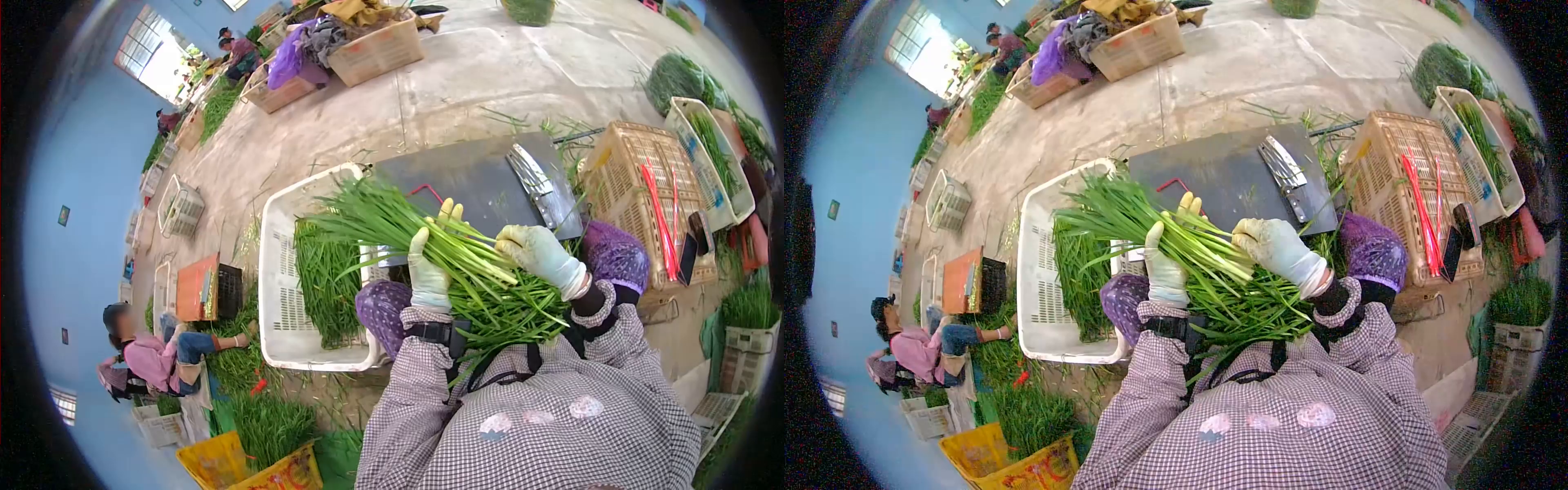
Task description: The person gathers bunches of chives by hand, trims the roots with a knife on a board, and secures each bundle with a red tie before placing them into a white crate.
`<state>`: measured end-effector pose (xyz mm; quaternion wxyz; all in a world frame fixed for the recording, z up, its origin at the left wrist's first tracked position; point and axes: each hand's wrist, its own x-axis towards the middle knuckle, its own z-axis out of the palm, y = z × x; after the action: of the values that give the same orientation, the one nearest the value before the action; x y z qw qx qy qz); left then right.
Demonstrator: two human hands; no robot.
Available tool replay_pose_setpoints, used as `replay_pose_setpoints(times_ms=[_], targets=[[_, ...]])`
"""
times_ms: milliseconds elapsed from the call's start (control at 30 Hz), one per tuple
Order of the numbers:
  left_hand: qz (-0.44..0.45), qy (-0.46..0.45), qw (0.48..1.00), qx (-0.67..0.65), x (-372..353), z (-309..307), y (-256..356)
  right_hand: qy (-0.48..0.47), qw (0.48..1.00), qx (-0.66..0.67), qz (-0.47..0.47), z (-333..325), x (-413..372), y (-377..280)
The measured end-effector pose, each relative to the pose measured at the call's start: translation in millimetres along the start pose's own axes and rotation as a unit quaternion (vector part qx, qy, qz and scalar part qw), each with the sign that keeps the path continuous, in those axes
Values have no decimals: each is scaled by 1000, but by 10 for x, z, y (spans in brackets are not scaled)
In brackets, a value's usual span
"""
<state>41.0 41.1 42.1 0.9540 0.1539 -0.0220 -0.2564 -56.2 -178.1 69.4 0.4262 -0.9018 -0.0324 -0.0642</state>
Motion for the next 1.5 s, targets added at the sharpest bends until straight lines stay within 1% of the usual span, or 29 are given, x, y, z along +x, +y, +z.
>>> replay_pose_setpoints(times_ms=[100, 133, 167, 233, 267, 300, 367, 433, 500, 567, 600, 633, 667, 700, 733, 767, 800, 833, 900, 967, 1033, 1100, 1167, 1267, 1300, 1367, 1433, 1467, 1500], targets=[[15, 45, 999, 17, 22, -123, -17, 3, 997, 75, 19, -75, -71, -59], [35, 51, 998, 18, 81, -191, 14, 138, 984, 97, -57, -41, -64, -93], [56, 57, 997, 18, 123, -215, 53, 249, 967, 34, -34, -56, -88, -79], [86, 60, 994, 26, 181, -170, 137, 222, 961, 106, 128, -111, -307, 10], [108, 79, 991, 24, 200, -182, 175, 180, 948, 197, 171, 31, -399, 154], [128, 98, 987, 23, 204, -202, 201, 103, 937, 298, 150, 239, -496, 272], [141, 113, 983, 28, 233, -246, 174, -41, 933, 327, 143, 603, -640, 150], [150, 135, 978, 51, 232, -256, 120, -28, 918, 377, 117, 718, -612, -258], [149, 126, 980, 47, 214, -279, 108, -118, 913, 363, 144, 380, -561, -437], [180, 169, 965, 89, 208, -302, 185, -78, 942, 304, 117, 114, -527, -476], [197, 181, 958, 100, 188, -286, 270, -63, 916, 374, 134, -172, -540, -578], [236, 197, 947, 92, 207, -281, 328, 53, 985, 163, -36, -351, -510, -538], [223, 188, 951, 102, 191, -357, 444, 101, 981, 163, -22, -634, -532, -377], [208, 180, 955, 111, 168, -437, 579, 157, 914, 352, 124, -876, -588, -555], [197, 169, 961, 92, 156, -463, 661, 246, 929, 265, 84, -1010, -606, -519], [205, 166, 960, 94, 140, -468, 699, 334, 938, 90, 18, -1033, -540, -513], [192, 155, 966, 78, 131, -473, 701, 493, 866, 85, -16, -924, -349, -500], [175, 144, 972, 62, 126, -471, 707, 404, 876, 255, 68, -1082, -388, -573], [145, 135, 979, 49, 64, -336, 551, 330, 933, 139, 28, -990, -246, -637], [101, 60, 993, 6, 20, -265, 355, 178, 976, 118, 51, -798, -88, -643], [40, 63, 997, -31, -28, -189, 154, 126, 971, -31, -203, -276, 139, -172], [-17, -39, 998, -46, -45, -41, 44, -63, 993, -86, -58, -81, 35, -126], [-10, -45, 999, -12, -52, 12, -9, -60, 983, -141, -96, 53, -23, 26], [31, -20, 999, -8, 0, -168, 30, -97, 986, 123, 62, -59, -101, -56], [77, 33, 995, 55, 4, -109, 50, 25, 992, 115, -44, -38, -118, -29], [113, 12, 994, 3, 96, -174, 149, 145, 951, 255, 99, -79, -242, 184], [123, 24, 992, -16, 125, -140, 216, 47, 950, 286, 115, 118, -397, 676], [148, 36, 988, 1, 154, -188, 223, -44, 944, 269, 187, 302, -416, 596], [171, 49, 984, 18, 179, -225, 222, -133, 925, 289, 207, 379, -443, 282]])
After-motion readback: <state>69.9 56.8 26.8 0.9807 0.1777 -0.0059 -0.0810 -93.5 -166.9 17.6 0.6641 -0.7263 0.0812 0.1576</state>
